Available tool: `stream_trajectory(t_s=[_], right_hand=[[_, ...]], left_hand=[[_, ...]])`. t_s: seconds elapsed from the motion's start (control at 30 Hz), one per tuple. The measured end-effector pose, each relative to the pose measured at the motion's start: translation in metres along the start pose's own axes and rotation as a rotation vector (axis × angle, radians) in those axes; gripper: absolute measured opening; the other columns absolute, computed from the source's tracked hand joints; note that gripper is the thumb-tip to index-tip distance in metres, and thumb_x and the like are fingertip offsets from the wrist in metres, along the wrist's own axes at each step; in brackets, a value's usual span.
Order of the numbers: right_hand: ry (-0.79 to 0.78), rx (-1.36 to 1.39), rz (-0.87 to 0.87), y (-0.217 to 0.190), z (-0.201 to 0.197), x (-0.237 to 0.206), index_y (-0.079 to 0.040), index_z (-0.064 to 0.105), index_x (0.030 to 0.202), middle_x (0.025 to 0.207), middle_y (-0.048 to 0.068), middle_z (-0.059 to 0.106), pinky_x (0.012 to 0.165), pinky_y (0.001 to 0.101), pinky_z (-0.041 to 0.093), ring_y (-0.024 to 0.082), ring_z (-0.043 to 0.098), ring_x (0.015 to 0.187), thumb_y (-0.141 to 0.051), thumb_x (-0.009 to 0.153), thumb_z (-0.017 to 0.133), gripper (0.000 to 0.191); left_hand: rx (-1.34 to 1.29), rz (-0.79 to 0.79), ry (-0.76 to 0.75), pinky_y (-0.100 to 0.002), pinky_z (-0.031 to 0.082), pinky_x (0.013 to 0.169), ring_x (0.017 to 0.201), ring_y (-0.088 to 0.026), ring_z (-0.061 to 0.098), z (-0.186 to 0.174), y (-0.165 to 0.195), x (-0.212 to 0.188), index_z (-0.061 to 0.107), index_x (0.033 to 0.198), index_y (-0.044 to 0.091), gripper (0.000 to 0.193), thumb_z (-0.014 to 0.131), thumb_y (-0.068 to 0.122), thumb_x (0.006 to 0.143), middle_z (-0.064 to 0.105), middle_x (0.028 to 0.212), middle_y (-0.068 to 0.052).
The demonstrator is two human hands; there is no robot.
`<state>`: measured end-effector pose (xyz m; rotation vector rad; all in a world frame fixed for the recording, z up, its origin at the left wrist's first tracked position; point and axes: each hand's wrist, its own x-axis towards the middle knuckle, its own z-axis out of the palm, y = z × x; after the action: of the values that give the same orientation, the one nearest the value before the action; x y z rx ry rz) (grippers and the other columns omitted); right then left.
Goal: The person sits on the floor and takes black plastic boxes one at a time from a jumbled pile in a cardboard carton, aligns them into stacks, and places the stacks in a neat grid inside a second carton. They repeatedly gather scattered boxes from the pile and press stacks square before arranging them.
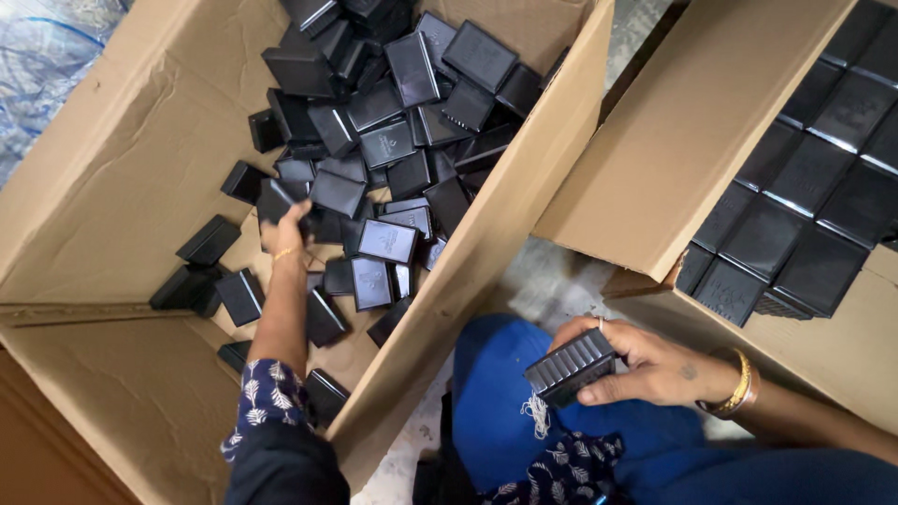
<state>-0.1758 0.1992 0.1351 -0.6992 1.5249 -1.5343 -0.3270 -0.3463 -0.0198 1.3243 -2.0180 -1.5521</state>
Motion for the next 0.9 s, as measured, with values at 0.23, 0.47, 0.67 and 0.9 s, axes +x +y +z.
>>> stream_trajectory(t_s=[0.23, 0.47, 0.67, 0.9], right_hand=[[-0.003, -0.137, 0.017, -0.011, 0.007, 0.004, -0.009, 0.063, 0.124, 0.104, 0.003, 0.073, 0.088, 0.0323, 0.051, 0.016, 0.068, 0.101, -0.018, 0.087, 0.078, 0.041], [0.026, -0.184, -0.024, -0.014, 0.010, 0.004, -0.009, 0.063, 0.124, 0.103, 0.003, 0.073, 0.089, 0.0327, 0.051, 0.016, 0.067, 0.101, -0.021, 0.088, 0.078, 0.041], [0.025, -0.132, 0.003, -0.009, 0.007, 0.002, -0.009, 0.062, 0.124, 0.106, 0.003, 0.073, 0.090, 0.0326, 0.050, 0.015, 0.066, 0.103, -0.020, 0.088, 0.077, 0.040], [0.008, -0.147, 0.022, -0.005, 0.011, 0.005, -0.011, 0.060, 0.125, 0.104, 0.002, 0.073, 0.089, 0.0318, 0.051, 0.014, 0.067, 0.101, -0.021, 0.088, 0.078, 0.042]], left_hand=[[0.138, 0.048, -0.037, -0.047, 0.053, 0.092, 0.112, -0.036, 0.060, 0.066, 0.012, 0.002, 0.017, 0.152, 0.002, 0.122, 0.101, 0.027, 0.067, 0.055, 0.132, -0.025], [-0.178, 0.064, -0.307, -0.049, 0.056, 0.090, 0.102, -0.036, 0.068, 0.066, 0.024, -0.004, 0.050, 0.129, -0.001, 0.080, 0.091, 0.005, 0.060, 0.068, 0.113, -0.018], [0.107, -0.273, -0.481, -0.050, 0.055, 0.073, 0.086, -0.031, 0.069, 0.032, 0.031, 0.003, 0.070, 0.105, 0.008, 0.041, 0.083, 0.017, 0.067, 0.071, 0.095, -0.010], [0.271, -0.110, -0.441, -0.055, 0.061, 0.076, 0.097, -0.035, 0.070, 0.057, 0.021, -0.032, 0.045, 0.131, 0.004, 0.086, 0.087, 0.011, 0.057, 0.064, 0.116, -0.020]])
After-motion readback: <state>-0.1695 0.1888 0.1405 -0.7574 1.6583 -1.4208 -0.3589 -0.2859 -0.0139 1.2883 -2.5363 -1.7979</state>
